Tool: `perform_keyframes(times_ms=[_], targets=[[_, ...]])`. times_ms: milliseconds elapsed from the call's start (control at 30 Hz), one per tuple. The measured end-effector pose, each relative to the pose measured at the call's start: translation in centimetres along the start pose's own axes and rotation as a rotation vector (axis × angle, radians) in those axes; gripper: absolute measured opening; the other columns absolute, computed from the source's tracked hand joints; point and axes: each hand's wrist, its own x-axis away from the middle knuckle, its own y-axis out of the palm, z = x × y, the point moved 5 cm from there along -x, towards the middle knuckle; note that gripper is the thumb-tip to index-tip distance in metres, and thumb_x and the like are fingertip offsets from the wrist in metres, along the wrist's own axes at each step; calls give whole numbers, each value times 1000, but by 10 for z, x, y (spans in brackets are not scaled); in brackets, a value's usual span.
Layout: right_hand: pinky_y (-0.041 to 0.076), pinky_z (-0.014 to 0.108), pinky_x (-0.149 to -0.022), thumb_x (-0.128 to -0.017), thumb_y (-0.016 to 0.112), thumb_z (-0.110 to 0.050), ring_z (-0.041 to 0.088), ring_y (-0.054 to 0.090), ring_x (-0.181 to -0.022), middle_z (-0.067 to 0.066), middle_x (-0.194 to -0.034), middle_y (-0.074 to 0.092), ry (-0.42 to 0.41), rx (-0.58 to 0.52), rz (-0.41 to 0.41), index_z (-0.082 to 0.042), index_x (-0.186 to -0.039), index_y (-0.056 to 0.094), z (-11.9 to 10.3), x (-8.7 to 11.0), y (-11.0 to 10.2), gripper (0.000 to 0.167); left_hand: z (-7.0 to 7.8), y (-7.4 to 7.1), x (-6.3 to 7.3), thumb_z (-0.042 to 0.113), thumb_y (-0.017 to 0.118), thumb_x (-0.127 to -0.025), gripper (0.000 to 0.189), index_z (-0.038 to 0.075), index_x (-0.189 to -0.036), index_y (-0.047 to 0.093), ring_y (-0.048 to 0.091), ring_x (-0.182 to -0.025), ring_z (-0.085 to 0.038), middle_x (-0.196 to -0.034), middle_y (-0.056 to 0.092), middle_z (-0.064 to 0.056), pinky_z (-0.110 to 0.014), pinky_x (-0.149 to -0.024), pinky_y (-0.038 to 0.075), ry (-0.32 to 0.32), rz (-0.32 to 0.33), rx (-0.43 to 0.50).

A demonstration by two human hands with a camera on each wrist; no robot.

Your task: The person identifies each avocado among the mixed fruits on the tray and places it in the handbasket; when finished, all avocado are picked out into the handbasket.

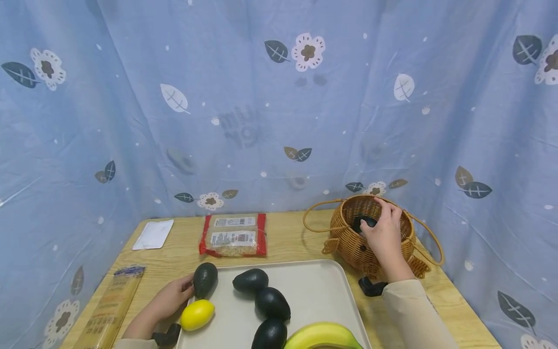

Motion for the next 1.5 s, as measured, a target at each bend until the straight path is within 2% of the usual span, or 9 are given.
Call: perform_keyframes(times_ms=[233, 500, 600, 733, 900, 1167, 1300, 1400, 1500], targets=[[50, 66, -86, -93, 74, -2, 55, 50, -118, 33, -147, 33, -244, 4, 47, -1, -152, 44, -49, 29, 10, 67, 0, -4, -1, 8, 60, -103, 47, 0, -149, 56, 64, -118, -38, -139, 64, -24, -67, -107, 44, 21, 11, 6], [57, 53, -84, -83, 85, 1, 41, 61, -113, 23, -136, 51, -459, -3, -157, -4, -135, 63, -95, 89, 55, 57, 0, -4, 0, 9, 60, -104, 46, 1, -149, 56, 58, -129, -46, -140, 64, -23, -68, -107, 43, 11, 9, 11], [59, 47, -83, -83, 88, -4, 33, 64, -110, 14, -133, 55, -473, -24, -282, -11, -130, 68, -102, 111, 70, 52, 0, -2, 0, 9, 60, -103, 46, 2, -149, 57, 59, -128, -45, -139, 65, -23, -68, -107, 43, 11, 9, 11], [58, 48, -92, -87, 87, -14, 28, 63, -115, 4, -132, 56, -505, -54, -511, -19, -128, 68, -107, 137, 89, 46, 2, -2, -1, 9, 61, -103, 46, 2, -149, 57, 58, -130, -45, -139, 64, -22, -68, -108, 42, 16, 11, 14], [55, 45, -98, -90, 85, -28, 28, 60, -120, 0, -132, 53, -535, -48, -752, -20, -128, 68, -105, 155, 106, 42, 3, -2, -1, 10, 61, -103, 46, 1, -148, 57, 57, -131, -45, -140, 64, -23, -67, -108, 42, 22, 8, 14], [54, 38, -102, -91, 83, -33, 17, 58, -117, -4, -131, 52, -553, -32, -954, -27, -129, 69, -99, 165, 117, 41, 1, -1, 0, 9, 60, -103, 47, 0, -148, 57, 60, -128, -44, -139, 64, -23, -67, -108, 43, 18, 6, 8], [54, 31, -91, -92, 82, -32, 12, 58, -107, 1, -140, 49, -527, -43, -1019, -30, -134, 65, -96, 164, 125, 45, -1, -1, 0, 9, 60, -103, 46, 1, -148, 57, 59, -130, -45, -138, 65, -23, -67, -108, 43, 18, 10, 7], [54, 34, -95, -94, 80, -31, 18, 60, -116, 8, -151, 47, -536, -65, -1043, -29, -133, 61, -95, 162, 131, 43, -2, -1, -1, 9, 61, -103, 46, 1, -148, 58, 60, -128, -44, -137, 66, -22, -66, -107, 44, 17, 13, -1], [48, 42, -110, -97, 78, -32, 27, 52, -138, 11, -158, 45, -557, -88, -1058, -28, -126, 56, -94, 161, 137, 37, -3, 0, -2, 10, 62, -103, 46, 2, -148, 58, 63, -124, -41, -136, 66, -22, -66, -106, 45, 14, 13, -11]])
